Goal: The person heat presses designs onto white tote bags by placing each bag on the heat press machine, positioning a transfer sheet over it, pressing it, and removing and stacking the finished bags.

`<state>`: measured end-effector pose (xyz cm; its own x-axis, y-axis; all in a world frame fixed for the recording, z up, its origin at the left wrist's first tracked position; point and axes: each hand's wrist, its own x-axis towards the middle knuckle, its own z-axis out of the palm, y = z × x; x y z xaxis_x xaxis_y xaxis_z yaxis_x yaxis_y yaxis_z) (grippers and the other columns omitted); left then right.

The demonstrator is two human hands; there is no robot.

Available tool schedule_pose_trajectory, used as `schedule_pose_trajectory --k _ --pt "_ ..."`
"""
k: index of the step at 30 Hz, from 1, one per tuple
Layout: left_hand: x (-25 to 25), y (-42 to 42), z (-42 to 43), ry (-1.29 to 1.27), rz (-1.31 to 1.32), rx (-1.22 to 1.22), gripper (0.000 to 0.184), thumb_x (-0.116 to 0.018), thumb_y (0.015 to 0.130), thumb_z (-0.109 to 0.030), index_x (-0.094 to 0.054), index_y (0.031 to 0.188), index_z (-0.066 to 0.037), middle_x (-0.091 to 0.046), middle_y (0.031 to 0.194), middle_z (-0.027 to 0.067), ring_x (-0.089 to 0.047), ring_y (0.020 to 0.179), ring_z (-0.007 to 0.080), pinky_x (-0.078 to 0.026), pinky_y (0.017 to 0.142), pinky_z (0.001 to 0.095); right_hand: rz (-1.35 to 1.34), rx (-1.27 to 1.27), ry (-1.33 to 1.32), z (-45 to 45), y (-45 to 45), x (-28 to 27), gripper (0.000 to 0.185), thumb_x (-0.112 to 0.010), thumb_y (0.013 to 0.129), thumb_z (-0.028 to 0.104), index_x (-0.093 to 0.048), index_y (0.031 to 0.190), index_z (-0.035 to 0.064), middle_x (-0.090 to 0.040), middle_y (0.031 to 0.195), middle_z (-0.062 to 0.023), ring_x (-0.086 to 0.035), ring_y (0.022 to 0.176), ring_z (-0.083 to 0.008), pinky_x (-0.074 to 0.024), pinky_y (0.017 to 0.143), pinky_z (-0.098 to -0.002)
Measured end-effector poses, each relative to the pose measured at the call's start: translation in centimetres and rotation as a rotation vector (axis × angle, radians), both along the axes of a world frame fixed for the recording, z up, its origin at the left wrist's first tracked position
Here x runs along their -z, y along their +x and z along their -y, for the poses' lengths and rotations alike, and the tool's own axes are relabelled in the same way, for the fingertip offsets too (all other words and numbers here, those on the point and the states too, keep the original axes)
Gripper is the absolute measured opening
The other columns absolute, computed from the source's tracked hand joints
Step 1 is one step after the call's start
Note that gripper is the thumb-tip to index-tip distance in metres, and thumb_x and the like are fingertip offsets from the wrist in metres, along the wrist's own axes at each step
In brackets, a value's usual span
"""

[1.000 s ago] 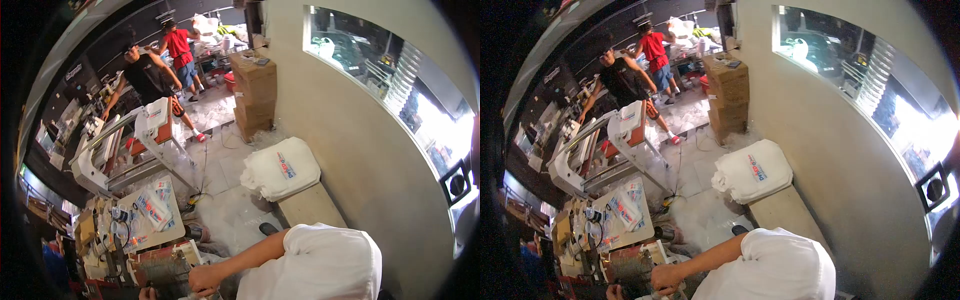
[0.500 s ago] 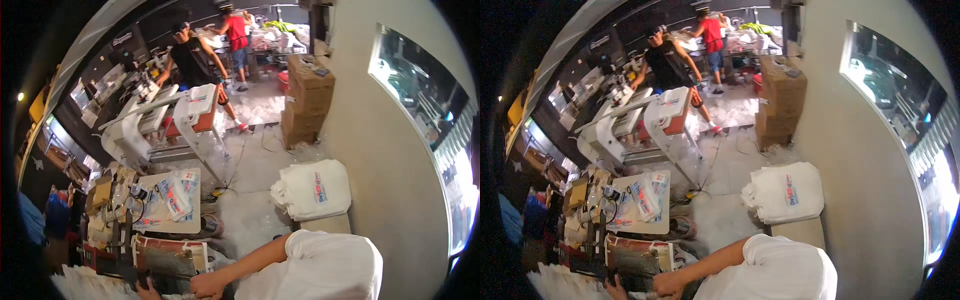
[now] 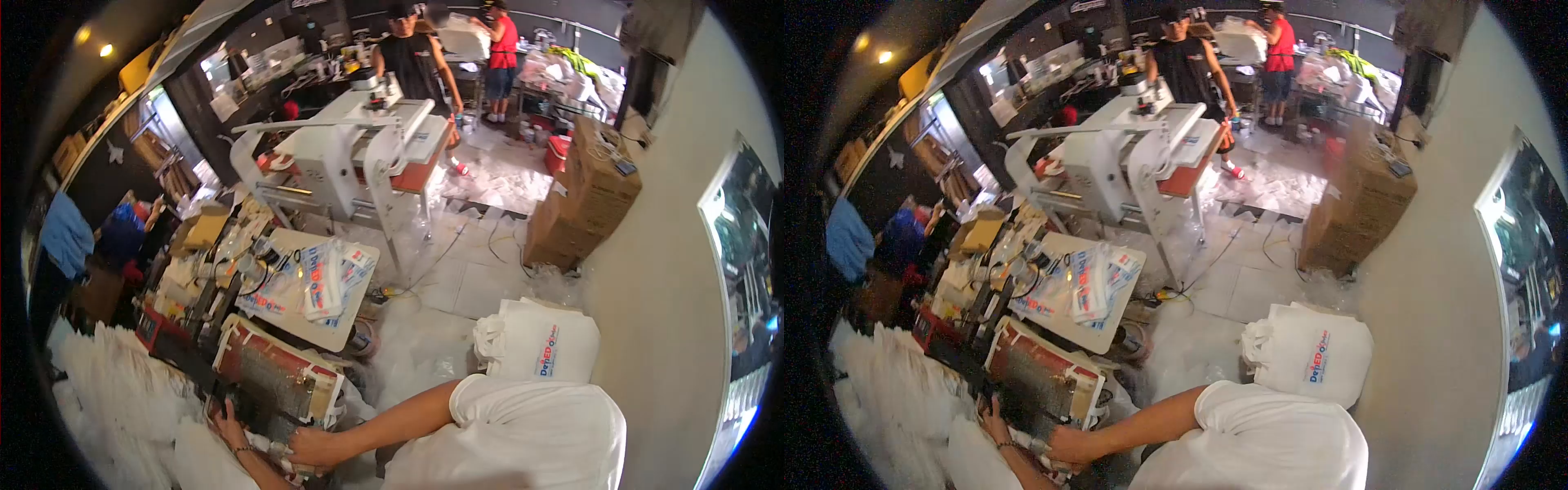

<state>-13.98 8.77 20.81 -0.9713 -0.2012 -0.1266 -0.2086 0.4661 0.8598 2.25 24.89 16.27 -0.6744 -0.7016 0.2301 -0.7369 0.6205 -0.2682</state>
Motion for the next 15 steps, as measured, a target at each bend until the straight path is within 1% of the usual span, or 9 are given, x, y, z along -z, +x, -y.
schedule_pose_trajectory --k 1,3,4,5,6,7,9,11,15 --pt "1.4 -1.0 1.3 0.000 0.002 -0.023 0.086 -0.071 0.080 -0.056 -0.043 0.140 0.000 -0.046 0.142 0.0173 -0.048 0.125 0.0320 -0.042 0.098 0.0429 0.058 0.044 0.004 0.2 -0.1 -0.1 0.078 -0.082 0.060 0.052 -0.055 0.118 0.0071 -0.062 0.091 -0.0103 -0.060 0.094 -0.0282 -0.0443 0.076 -0.0406" --pt "5.5 -4.4 4.1 -0.108 -0.207 0.051 0.080 -0.073 0.081 -0.051 -0.046 0.138 -0.003 -0.049 0.139 0.0121 -0.052 0.118 0.0276 -0.045 0.093 0.0395 0.100 0.024 0.004 -0.6 0.0 -2.8 0.069 -0.084 0.060 0.047 -0.062 0.111 0.0064 -0.065 0.089 -0.0113 -0.062 0.092 -0.0295 -0.0480 0.074 -0.0413" --pt "5.0 -3.8 3.5 0.090 -0.193 0.105 0.076 -0.073 0.082 -0.049 -0.048 0.135 -0.001 -0.052 0.133 0.0097 -0.054 0.109 0.0225 -0.046 0.090 0.0364 0.197 0.013 0.079 -0.7 -0.2 -3.5 0.063 -0.084 0.060 0.046 -0.065 0.104 0.0056 -0.066 0.086 -0.0116 -0.064 0.090 -0.0302 -0.0497 0.073 -0.0416" --pt "4.3 -3.2 3.1 0.086 -0.187 0.083 0.076 -0.073 0.082 -0.049 -0.048 0.135 -0.001 -0.052 0.133 0.0097 -0.054 0.109 0.0225 -0.046 0.090 0.0364 0.293 -0.001 0.154 -0.7 -0.4 -4.2 0.057 -0.084 0.060 0.045 -0.068 0.096 0.0049 -0.068 0.082 -0.0120 -0.066 0.088 -0.0310 -0.0513 0.071 -0.0420" --pt "2.2 -1.7 1.6 0.092 -0.139 0.093 0.074 -0.074 0.081 -0.048 -0.050 0.133 -0.001 -0.054 0.128 0.0084 -0.054 0.103 0.0201 -0.047 0.083 0.0339 0.249 0.001 0.132 -0.8 -0.3 -4.6 0.049 -0.084 0.061 0.044 -0.070 0.086 0.0040 -0.069 0.077 -0.0118 -0.068 0.080 -0.0310 -0.0539 0.070 -0.0411" --pt "0.7 -0.7 0.8 0.099 -0.089 0.094 0.071 -0.075 0.081 -0.046 -0.051 0.130 -0.001 -0.056 0.124 0.0072 -0.055 0.097 0.0178 -0.048 0.077 0.0315 0.257 -0.036 0.137 -1.2 -0.2 -5.1 0.049 -0.084 0.061 0.044 -0.070 0.086 0.0040 -0.069 0.077 -0.0118 -0.068 0.080 -0.0310 -0.0539 0.070 -0.0411" --pt "2.5 -1.3 1.5 0.208 -0.095 0.039 0.068 -0.072 0.083 -0.048 -0.052 0.130 -0.002 -0.060 0.117 0.0078 -0.053 0.067 0.0139 -0.046 0.054 0.0255 0.275 -0.032 0.172 -1.5 -0.1 -6.5 0.045 -0.083 0.062 0.040 -0.070 0.086 0.0052 -0.069 0.078 -0.0114 -0.069 0.076 -0.0305 -0.0547 0.067 -0.0409" --pt "1.3 -0.2 0.2 0.134 -0.180 -0.052 0.057 -0.077 0.080 -0.042 -0.053 0.116 -0.004 -0.060 0.101 0.0048 -0.053 0.073 0.0123 -0.043 0.056 0.0249 0.270 -0.018 0.131 -1.8 -0.4 -6.1 0.038 -0.081 0.063 0.035 -0.069 0.085 0.0062 -0.069 0.076 -0.0113 -0.069 0.072 -0.0307 -0.0548 0.065 -0.0418" --pt "2.1 -1.1 0.9 0.197 -0.100 -0.023 0.054 -0.080 0.078 -0.039 -0.055 0.108 -0.002 -0.059 0.092 0.0046 -0.052 0.075 0.0118 -0.044 0.062 0.0264 0.252 -0.019 0.105 -1.6 -0.5 -4.5 0.037 -0.078 0.063 0.027 -0.066 0.091 0.0061 -0.068 0.077 -0.0122 -0.069 0.073 -0.0307 -0.0543 0.065 -0.0427"
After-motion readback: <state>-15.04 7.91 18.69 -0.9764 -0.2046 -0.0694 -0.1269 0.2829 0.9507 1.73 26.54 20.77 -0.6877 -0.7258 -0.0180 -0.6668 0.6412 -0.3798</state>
